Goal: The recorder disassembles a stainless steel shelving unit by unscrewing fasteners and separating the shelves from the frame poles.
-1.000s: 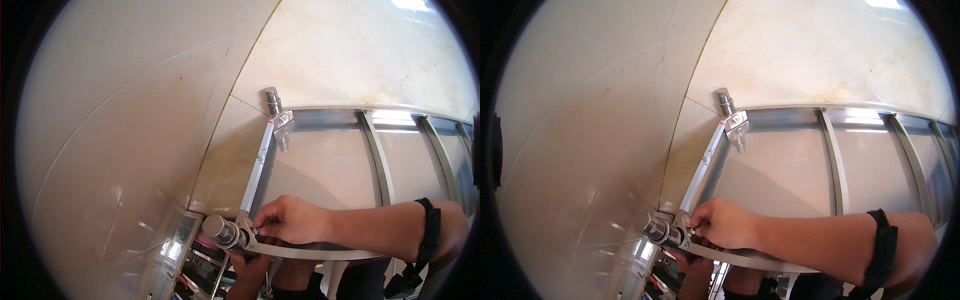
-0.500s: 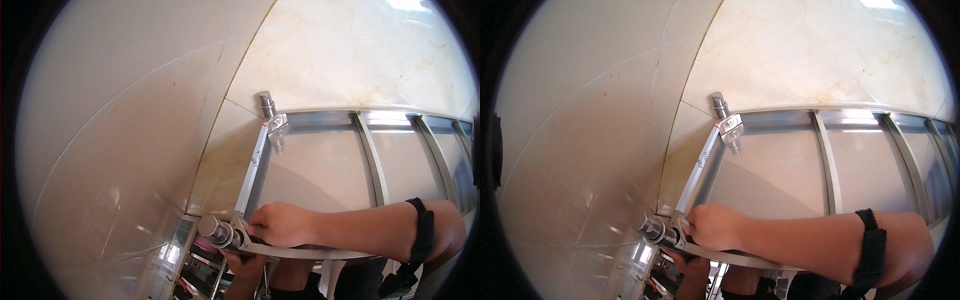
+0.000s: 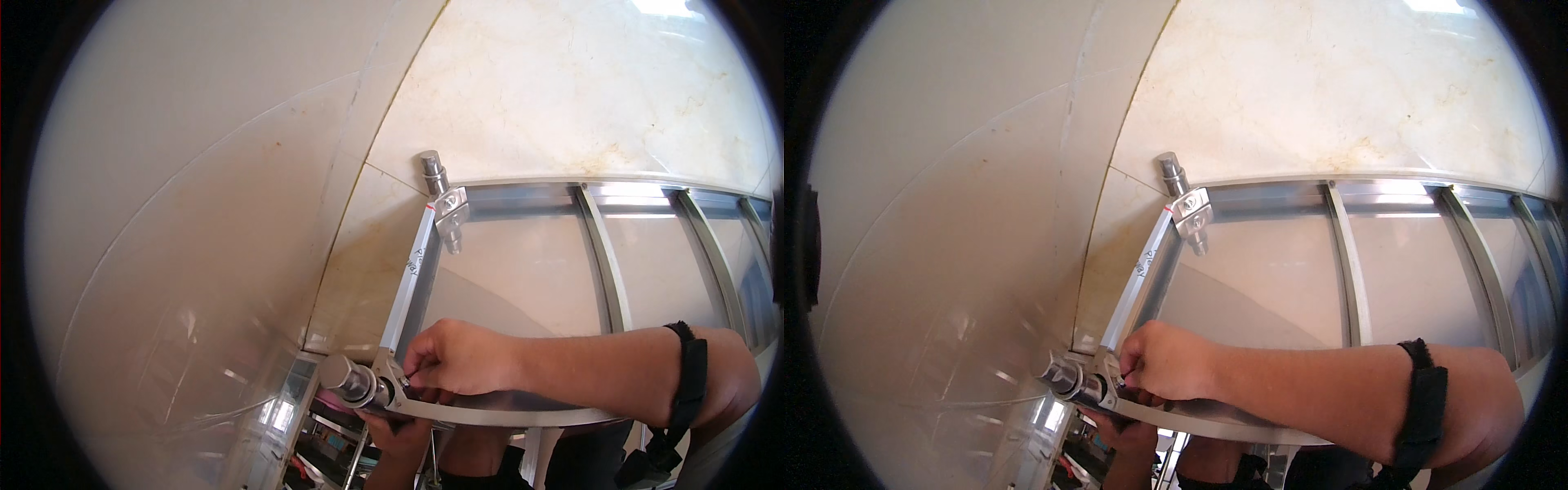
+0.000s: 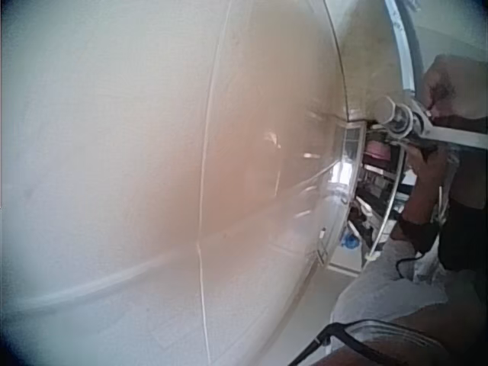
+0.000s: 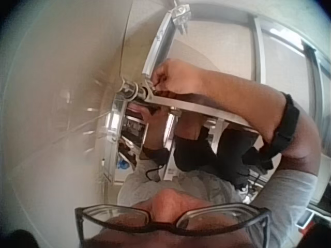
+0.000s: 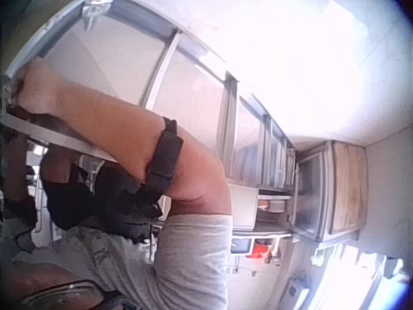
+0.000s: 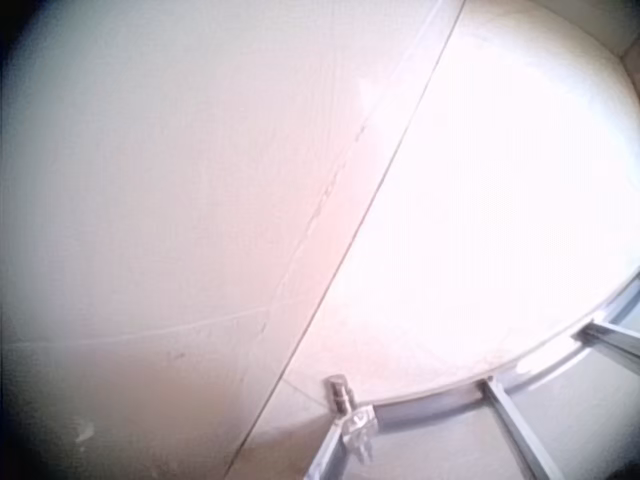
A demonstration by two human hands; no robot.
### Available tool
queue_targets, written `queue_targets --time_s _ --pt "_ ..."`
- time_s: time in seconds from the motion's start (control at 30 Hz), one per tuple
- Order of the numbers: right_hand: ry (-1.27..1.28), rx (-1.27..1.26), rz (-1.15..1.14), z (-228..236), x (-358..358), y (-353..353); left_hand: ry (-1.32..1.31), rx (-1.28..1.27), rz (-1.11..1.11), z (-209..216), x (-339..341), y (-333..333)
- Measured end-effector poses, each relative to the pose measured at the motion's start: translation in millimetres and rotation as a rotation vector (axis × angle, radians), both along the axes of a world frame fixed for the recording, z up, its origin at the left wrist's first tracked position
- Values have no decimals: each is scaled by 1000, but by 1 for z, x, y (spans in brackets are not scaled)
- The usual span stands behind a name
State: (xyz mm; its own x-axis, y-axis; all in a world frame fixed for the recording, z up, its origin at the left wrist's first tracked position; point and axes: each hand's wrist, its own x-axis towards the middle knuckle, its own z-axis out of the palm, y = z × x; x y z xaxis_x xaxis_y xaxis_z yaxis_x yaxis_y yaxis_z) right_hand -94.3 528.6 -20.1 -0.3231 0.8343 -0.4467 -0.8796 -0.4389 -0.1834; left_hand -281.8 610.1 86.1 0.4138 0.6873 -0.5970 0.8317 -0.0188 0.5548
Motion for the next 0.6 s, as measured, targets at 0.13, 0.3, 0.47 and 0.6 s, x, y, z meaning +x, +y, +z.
queue_targets --time_s 0.13,0.3,0.47,0.6 --pt "45 -9 -26 1 -3 0 -128 177 -342 -3 2 3" --pt "149 -29 -19 0 0 -3 -65 96 -302 10 -1 16" --pt "56 13 -5 0 0 2 -107 85 -185 0 -2 3" --pt "-71 42 51 1 2 3 -136 169 -460 -2 8 16"
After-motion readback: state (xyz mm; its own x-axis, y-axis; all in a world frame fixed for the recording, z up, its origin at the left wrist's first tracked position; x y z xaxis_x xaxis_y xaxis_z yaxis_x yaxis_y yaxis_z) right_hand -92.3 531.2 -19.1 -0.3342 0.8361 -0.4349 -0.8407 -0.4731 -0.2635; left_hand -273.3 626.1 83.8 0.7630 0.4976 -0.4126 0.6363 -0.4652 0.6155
